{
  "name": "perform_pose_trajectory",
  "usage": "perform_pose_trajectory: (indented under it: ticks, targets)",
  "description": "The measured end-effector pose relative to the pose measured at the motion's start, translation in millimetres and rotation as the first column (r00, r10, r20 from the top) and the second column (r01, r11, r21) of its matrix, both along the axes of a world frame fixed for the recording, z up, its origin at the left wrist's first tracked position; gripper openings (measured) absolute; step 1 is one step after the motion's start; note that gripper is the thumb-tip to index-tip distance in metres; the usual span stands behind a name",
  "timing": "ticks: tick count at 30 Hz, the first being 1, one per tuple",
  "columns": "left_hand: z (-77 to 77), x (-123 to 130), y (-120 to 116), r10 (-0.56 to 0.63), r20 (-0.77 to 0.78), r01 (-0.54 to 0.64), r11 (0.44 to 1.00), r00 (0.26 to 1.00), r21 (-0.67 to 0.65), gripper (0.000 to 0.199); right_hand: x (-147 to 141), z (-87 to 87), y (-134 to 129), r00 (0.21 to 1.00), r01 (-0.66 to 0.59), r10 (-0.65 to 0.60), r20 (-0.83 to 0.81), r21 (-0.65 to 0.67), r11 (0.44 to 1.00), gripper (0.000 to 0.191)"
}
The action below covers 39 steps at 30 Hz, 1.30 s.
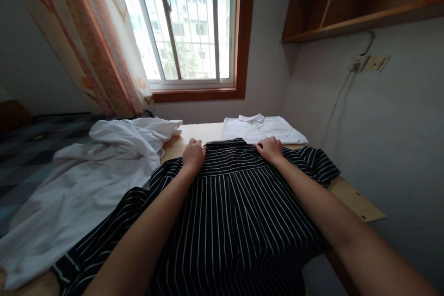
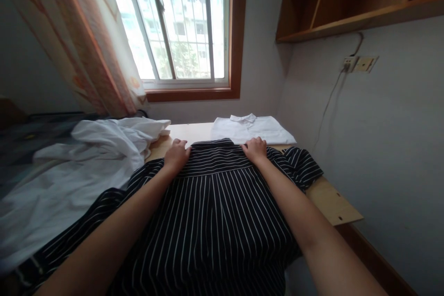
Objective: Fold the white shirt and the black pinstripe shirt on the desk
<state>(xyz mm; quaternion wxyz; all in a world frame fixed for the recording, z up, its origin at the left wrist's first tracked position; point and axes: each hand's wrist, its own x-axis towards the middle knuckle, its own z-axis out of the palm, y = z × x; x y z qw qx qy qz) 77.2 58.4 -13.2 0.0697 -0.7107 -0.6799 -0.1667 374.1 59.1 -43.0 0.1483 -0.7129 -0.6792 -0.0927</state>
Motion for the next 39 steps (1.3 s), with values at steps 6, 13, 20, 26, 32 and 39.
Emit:
perform_pose_trajectory:
  ticks: [6,13,20,26,32,39]
  targets:
    - [15.2,-22,35,0.02,0.09,0.013,0.936,0.996,-0.351,0.035,-13,22.4,19,0.999,-0.025,0.019,-0.036,-0.179,0.984,0.047]
    - [7.7,-17,43,0.106,0.391,0.088,0.89,0.914,-0.447,0.01,-36,30.4,23,0.982,0.072,-0.112,-0.154,-0.244,0.967,0.028]
    - [25.5,0,41,-0.065,0.419,0.042,0.997,0.906,0.063,0.015,-38,36.9,24,0.887,0.127,-0.048,-0.46,0.143,0.982,0.029]
    - [31.2,8,58,-0.169,0.356,0.035,0.934,0.919,0.355,0.015,-37,34.0,56,0.902,0.049,0.141,-0.408,0.422,0.905,0.025]
    - [-6.0,18,62,-0.061,0.31,0.028,0.994,0.949,0.108,0.029,-43,7.5,75,0.927,-0.059,0.122,-0.353,0.184,0.981,0.032]
    - [-28.0,24,44,-0.144,0.087,0.15,0.987,0.986,-0.062,0.055,-54,6.2,48,0.98,-0.082,0.068,-0.188,-0.07,0.994,0.052]
